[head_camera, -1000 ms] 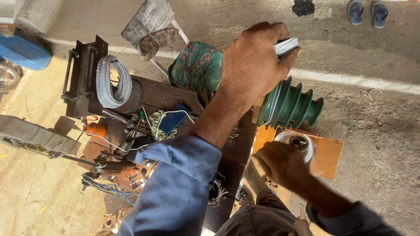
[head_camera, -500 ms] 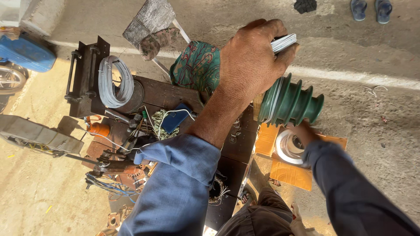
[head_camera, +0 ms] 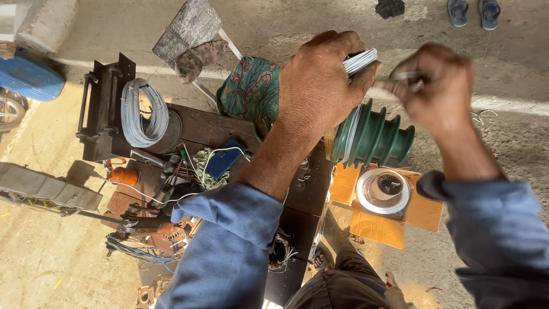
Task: The person winds a thin metal wire from a large spool onto a green plastic spool. They hold the spool in one hand and guide the wire with the other, wrapping it around the grooves. The person works at a cluttered outdoor table with various tools and parts.
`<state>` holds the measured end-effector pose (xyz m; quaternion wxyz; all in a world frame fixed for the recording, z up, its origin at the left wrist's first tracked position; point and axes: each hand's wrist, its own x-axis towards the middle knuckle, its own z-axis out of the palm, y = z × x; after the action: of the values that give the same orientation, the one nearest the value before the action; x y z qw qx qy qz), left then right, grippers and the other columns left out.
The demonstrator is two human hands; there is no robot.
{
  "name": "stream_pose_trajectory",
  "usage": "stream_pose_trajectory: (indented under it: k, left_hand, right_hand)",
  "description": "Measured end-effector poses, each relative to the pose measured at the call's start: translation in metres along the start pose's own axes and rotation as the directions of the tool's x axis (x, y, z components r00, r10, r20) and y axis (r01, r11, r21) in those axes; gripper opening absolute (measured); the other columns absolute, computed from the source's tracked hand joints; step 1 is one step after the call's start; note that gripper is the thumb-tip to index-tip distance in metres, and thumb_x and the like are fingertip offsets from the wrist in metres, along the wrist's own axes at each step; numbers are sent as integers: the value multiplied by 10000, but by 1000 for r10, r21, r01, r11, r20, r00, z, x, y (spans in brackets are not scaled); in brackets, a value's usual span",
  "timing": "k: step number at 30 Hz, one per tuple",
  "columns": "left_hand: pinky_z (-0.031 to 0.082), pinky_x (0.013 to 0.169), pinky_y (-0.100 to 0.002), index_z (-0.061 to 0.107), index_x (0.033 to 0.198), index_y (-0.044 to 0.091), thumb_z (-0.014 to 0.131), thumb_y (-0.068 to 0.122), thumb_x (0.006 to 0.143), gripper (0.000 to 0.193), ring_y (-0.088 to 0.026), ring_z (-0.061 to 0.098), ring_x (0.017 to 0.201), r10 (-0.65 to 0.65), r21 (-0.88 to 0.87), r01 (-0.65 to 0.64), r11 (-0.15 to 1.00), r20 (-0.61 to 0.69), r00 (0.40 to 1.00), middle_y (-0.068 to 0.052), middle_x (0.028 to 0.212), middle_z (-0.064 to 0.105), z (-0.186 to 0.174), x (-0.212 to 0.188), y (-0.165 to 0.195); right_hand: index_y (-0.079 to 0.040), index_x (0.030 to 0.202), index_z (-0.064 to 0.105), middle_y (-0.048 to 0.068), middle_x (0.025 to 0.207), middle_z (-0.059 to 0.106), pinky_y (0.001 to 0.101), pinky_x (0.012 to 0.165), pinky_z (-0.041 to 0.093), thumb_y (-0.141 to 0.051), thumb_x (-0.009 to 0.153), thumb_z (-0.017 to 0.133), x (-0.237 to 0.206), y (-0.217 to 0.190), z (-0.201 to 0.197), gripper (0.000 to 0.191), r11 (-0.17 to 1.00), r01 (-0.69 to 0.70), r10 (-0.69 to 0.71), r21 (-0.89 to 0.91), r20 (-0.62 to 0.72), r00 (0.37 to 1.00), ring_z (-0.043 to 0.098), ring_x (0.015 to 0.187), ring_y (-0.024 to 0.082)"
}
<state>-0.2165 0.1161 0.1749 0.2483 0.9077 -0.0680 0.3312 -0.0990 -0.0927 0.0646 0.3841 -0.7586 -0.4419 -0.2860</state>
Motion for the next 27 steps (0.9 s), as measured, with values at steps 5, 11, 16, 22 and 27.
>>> stream_pose_trajectory:
  k: [5, 11, 16, 22, 27]
  left_hand:
    - [619, 707, -391, 721, 951, 157, 841, 365, 820, 273, -214, 761, 833, 45, 13, -44, 999, -58, 997, -34, 915, 733, 1, -2, -2]
    - [626, 718, -380, 721, 972, 146, 829, 367, 829, 285, -193, 773, 818, -42, -22, 42, 999, 13, 999, -24, 904, 738, 2, -1, 0]
    - [619, 714, -398, 721, 943, 145, 837, 354, 819, 269, -222, 767, 829, -42, -30, 43, 999, 10, 999, -30, 912, 740, -1, -2, 1]
    - [623, 723, -397, 705, 952, 154, 837, 359, 811, 282, -208, 768, 841, -33, -18, 33, 999, 31, 999, -30, 916, 727, -1, 2, 1]
    - [624, 729, -400, 715, 963, 161, 838, 373, 803, 292, -210, 768, 857, -31, -13, 31, 999, 3, 1000, -21, 931, 736, 1, -1, 0]
  right_hand:
    - [-95, 847, 696, 91, 839, 692, 292, 661, 591, -108, 1051, 697, -81, 54, 103, 204, 765, -481, 441, 428, 196, 876, 698, 724, 134]
    - [-110, 762, 653, 58, 711, 606, 337, 563, 522, -192, 954, 749, -182, -70, 125, 230, 825, -551, 465, 124, 404, 788, 606, 619, 157]
    - [-123, 692, 618, 31, 605, 534, 375, 482, 464, -263, 873, 792, -121, -146, 33, 288, 988, 148, -126, -49, 307, 943, 529, 532, 176]
    - [-80, 840, 716, 46, 735, 626, 252, 529, 512, -302, 958, 855, 4, -21, -11, 287, 988, 131, -125, -87, 65, 990, 593, 647, 123]
    - [-73, 846, 714, 41, 742, 663, 282, 563, 536, -269, 955, 812, -44, 50, 78, 245, 811, -484, 451, 328, 177, 875, 636, 645, 138]
